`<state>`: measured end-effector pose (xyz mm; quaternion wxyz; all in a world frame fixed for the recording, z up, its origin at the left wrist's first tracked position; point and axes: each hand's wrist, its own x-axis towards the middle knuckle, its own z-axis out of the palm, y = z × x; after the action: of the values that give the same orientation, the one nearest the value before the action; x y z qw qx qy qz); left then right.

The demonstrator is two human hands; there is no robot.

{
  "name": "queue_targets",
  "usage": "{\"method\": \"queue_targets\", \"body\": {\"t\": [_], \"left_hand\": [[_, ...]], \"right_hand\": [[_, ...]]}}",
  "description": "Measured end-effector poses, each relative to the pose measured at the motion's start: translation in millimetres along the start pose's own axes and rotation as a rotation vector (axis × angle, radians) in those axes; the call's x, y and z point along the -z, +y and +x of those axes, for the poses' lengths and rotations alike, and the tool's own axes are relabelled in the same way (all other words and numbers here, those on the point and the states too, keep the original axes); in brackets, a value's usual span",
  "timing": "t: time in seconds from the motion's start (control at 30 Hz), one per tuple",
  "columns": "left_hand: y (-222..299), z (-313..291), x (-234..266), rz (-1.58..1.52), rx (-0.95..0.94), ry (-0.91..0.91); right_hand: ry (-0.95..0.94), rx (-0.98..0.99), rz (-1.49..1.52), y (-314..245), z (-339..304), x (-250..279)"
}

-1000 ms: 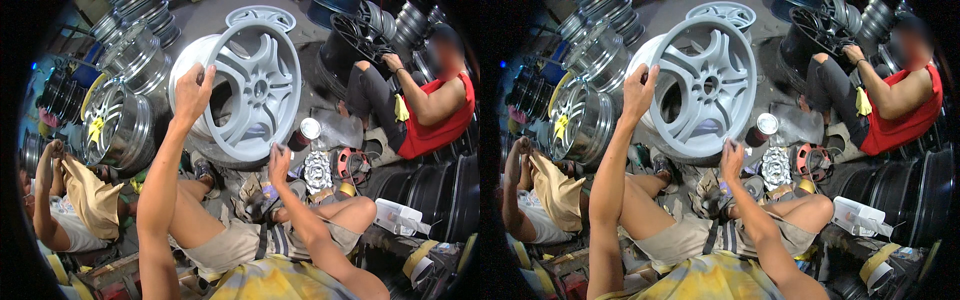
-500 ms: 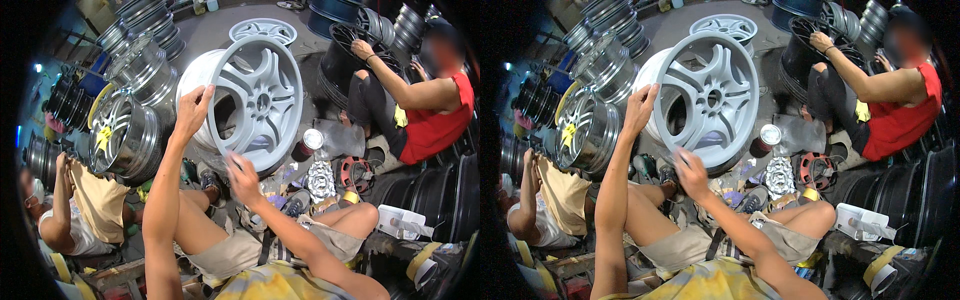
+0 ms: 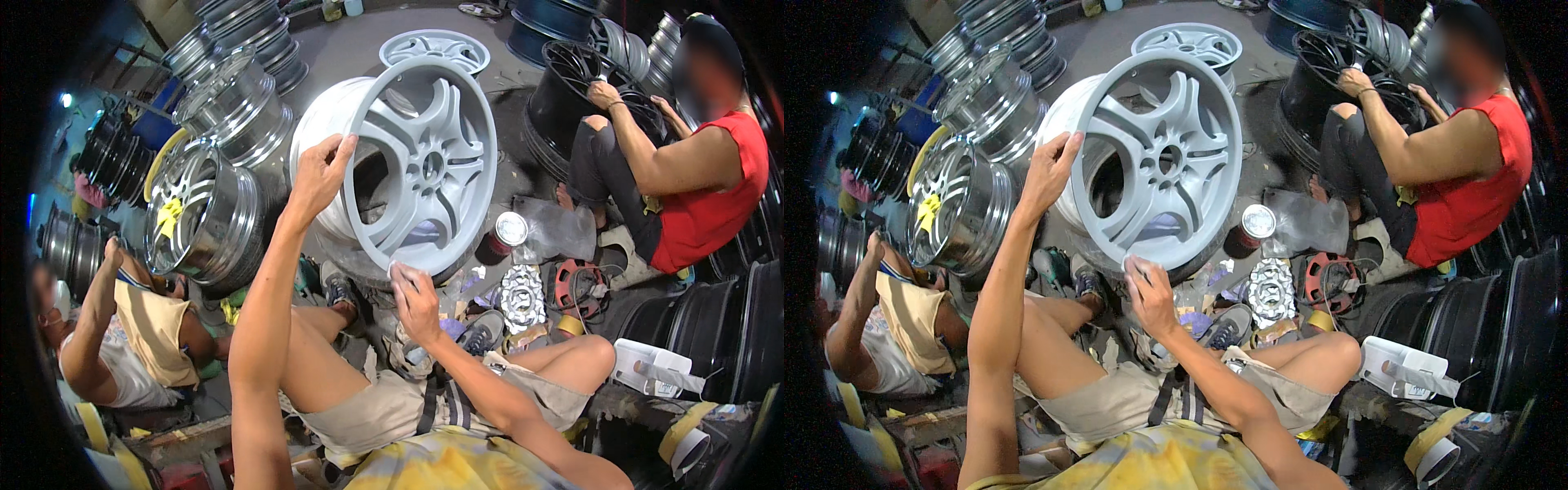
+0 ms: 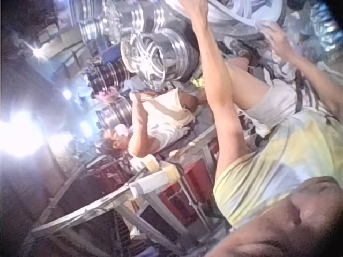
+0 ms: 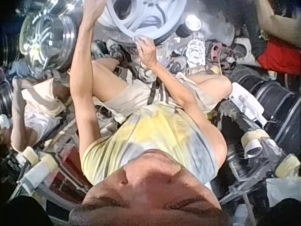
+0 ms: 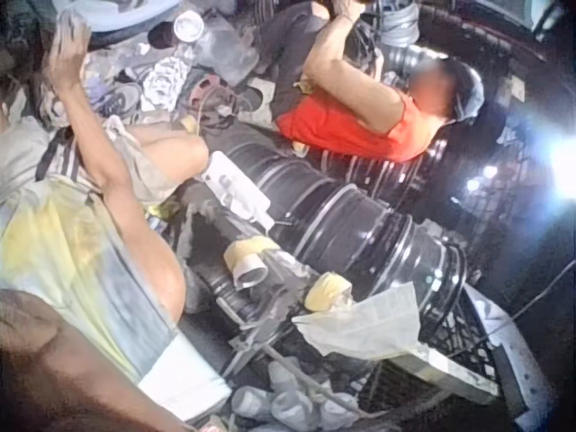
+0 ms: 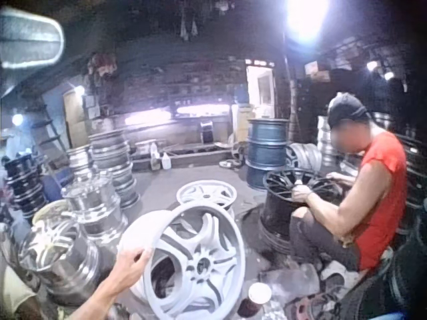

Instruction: The person scrubs a silver car wheel rim with a purple sponge, focusing on the spokes and inner barrel. The person rotates the rim to access different areas and continues scrubbing the surface.

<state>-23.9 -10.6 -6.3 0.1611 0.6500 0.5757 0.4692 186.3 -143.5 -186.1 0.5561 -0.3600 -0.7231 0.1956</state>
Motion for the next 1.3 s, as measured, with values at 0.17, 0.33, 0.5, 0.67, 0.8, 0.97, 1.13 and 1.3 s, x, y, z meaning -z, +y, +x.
{"method": "queue_targets", "body": {"t": [0.17,0.33,0.5,0.67,0.8,0.97,1.13,1.3], "left_hand": [[0,2,-6,-0.006,0.014,-0.012],[-7,-5,0,-0.001,0.01,-0.042],[4,-4,3,-0.003,0.043,-0.029],[-2,-1,-5,0.021,0.015,0.001],[-1,-5,0,0.035,0.021,-0.021],[2,-1,-2,0.067,0.013,-0.036],[0,-1,-4,0.019,0.008,-0.016],[1,-2,0,0.031,0.05,-0.028]], "right_hand": [[-0.1,-0.3,0.196,-31,95,-22],[-0.263,-0.274,0.228,2,56,10],[-0.503,-0.181,-0.14,66,22,56],[-0.406,-0.278,0.131,21,51,33],[-0.467,-0.261,0.106,67,26,35],[-0.494,-0.104,0.034,37,69,23],[-0.291,-0.462,0.6,-12,137,6],[-0.163,-0.267,0.235,7,90,30]]}}
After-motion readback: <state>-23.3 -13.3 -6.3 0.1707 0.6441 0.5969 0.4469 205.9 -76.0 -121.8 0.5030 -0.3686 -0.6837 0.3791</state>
